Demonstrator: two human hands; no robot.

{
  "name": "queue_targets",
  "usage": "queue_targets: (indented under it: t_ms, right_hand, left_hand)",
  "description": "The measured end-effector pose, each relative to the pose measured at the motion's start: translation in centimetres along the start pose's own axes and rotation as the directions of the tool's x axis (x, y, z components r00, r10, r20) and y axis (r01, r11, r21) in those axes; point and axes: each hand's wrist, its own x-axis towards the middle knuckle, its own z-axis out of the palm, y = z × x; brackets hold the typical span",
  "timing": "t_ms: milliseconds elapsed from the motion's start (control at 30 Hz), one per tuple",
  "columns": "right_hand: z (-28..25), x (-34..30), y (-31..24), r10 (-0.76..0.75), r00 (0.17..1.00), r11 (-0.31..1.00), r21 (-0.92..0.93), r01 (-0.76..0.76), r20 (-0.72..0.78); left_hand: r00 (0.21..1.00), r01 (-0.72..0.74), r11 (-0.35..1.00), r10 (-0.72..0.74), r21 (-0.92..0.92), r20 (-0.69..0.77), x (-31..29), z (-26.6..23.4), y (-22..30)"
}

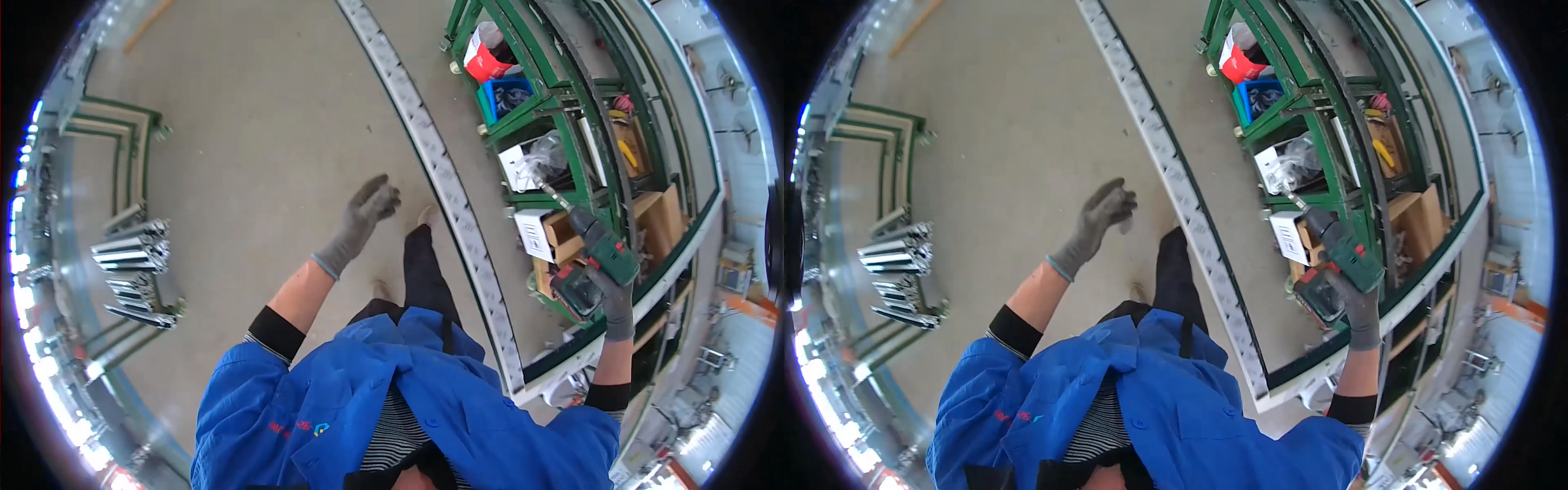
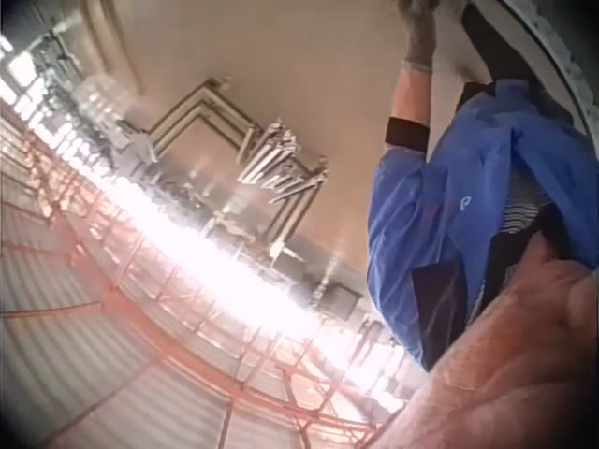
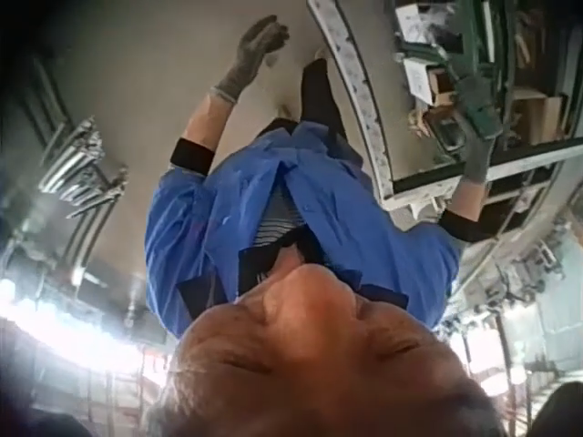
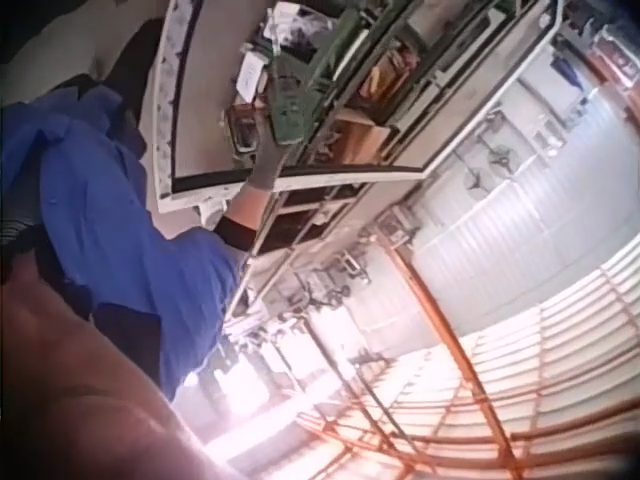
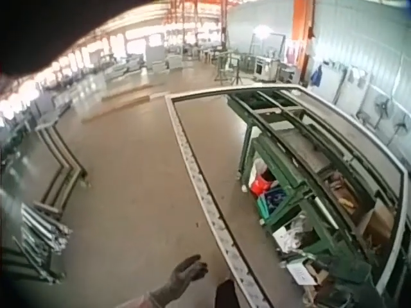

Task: The recorder is assembling a large metal frame by drilling and joining sections at an assembly station.

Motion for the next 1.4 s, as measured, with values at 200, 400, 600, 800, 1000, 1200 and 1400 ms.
queue_targets:
  t_ms: [200, 400, 600, 800, 1000, 1200, 1400]
  right_hand:
    - [-1.0, 7.6, 1.7, -0.107, 0.964, 0.991, -0.057, 0.125, 0.242]
    - [-1.4, 14.9, -0.6, -0.344, 0.882, 0.897, -0.166, 0.410, 0.323]
    - [-0.5, 17.7, -1.3, -0.409, 0.838, 0.847, -0.191, 0.496, 0.362]
    - [3.0, 18.3, -2.6, -0.122, 0.924, 0.986, 0.153, 0.071, 0.362]
    - [5.9, 23.1, -3.1, -0.238, 0.813, 0.971, 0.145, 0.189, 0.531]
    - [6.7, 29.0, 0.4, -0.288, 0.710, 0.939, 0.336, 0.076, 0.642]
    - [7.7, 32.2, 2.4, -0.285, 0.620, 0.883, 0.452, -0.126, 0.731]
  left_hand:
    - [0.975, -0.080, 0.988, 0.105, 0.131, -0.197, 13.1, 1.3, 10.2]
    - [0.986, -0.033, 0.961, 0.077, 0.275, -0.151, 20.3, 3.3, 16.4]
    - [0.995, -0.073, 0.976, 0.086, 0.206, -0.057, 23.9, 2.8, 17.3]
    - [0.998, -0.025, 0.996, 0.030, 0.090, -0.055, 28.1, 0.3, 18.8]
    - [0.988, -0.049, 0.989, 0.067, 0.136, -0.136, 29.0, 0.8, 19.4]
    - [0.970, -0.041, 0.986, 0.078, 0.163, -0.228, 28.9, 1.3, 19.3]
    - [0.959, 0.015, 0.969, 0.055, 0.245, -0.277, 28.9, 1.1, 19.8]
